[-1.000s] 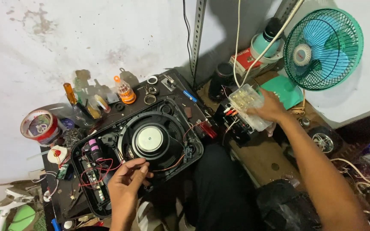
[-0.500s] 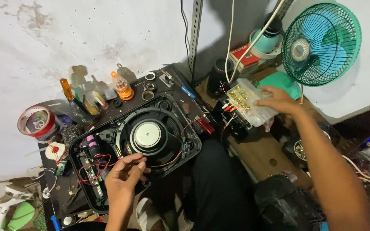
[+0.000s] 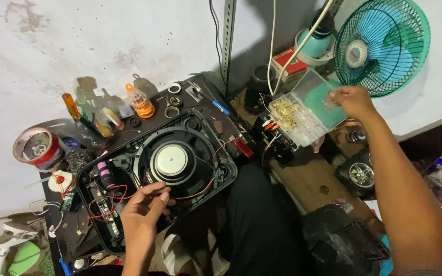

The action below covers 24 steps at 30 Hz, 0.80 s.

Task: The person works on a disassembled electronic device, connecting wires to a circuit board and a speaker. They handle a small blue circuit board, red and black wires, and a speaker, then retrieve a small component from a plastic parts box and attach it to the wiring.

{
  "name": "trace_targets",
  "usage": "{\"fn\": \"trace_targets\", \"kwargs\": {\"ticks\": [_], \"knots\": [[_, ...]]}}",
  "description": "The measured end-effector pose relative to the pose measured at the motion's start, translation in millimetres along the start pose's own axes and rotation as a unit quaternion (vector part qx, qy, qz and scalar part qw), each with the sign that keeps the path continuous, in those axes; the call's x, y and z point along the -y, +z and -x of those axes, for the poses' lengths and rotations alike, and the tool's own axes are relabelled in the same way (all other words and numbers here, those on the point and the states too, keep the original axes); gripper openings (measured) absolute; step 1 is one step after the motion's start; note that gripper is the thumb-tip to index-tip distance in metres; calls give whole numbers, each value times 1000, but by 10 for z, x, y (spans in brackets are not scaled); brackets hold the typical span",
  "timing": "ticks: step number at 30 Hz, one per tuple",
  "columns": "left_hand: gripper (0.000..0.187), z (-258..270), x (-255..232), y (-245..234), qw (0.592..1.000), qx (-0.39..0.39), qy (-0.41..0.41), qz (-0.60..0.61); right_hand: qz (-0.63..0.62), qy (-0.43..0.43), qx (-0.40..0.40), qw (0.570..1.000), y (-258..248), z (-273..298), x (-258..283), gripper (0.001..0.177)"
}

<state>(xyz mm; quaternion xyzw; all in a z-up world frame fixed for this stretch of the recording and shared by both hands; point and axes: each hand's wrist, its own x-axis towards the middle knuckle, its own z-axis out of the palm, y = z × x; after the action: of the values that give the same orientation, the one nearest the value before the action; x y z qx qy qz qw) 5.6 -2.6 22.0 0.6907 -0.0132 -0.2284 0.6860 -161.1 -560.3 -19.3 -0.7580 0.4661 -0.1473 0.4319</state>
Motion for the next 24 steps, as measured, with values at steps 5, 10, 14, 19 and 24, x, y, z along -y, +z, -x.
{"fn": "trace_targets", "kwargs": {"ticks": [5,10,14,19,24], "knots": [[25,-15,4,-10,1000,4,10,-11,112,-37,17,993,2,-27,43,27],[23,-8,4,-14,1000,5,11,-7,228,-73,30,970,33,10,142,38],[23,13,-43,-32,1000,3,3,-10,254,-48,56,964,87,333,550,63],[22,-4,-9,-59,1000,6,23,-8,295,-270,-93,912,189,289,379,65],[23,-26,45,-88,999,8,34,-2,206,-419,-141,873,458,434,516,29]]}}
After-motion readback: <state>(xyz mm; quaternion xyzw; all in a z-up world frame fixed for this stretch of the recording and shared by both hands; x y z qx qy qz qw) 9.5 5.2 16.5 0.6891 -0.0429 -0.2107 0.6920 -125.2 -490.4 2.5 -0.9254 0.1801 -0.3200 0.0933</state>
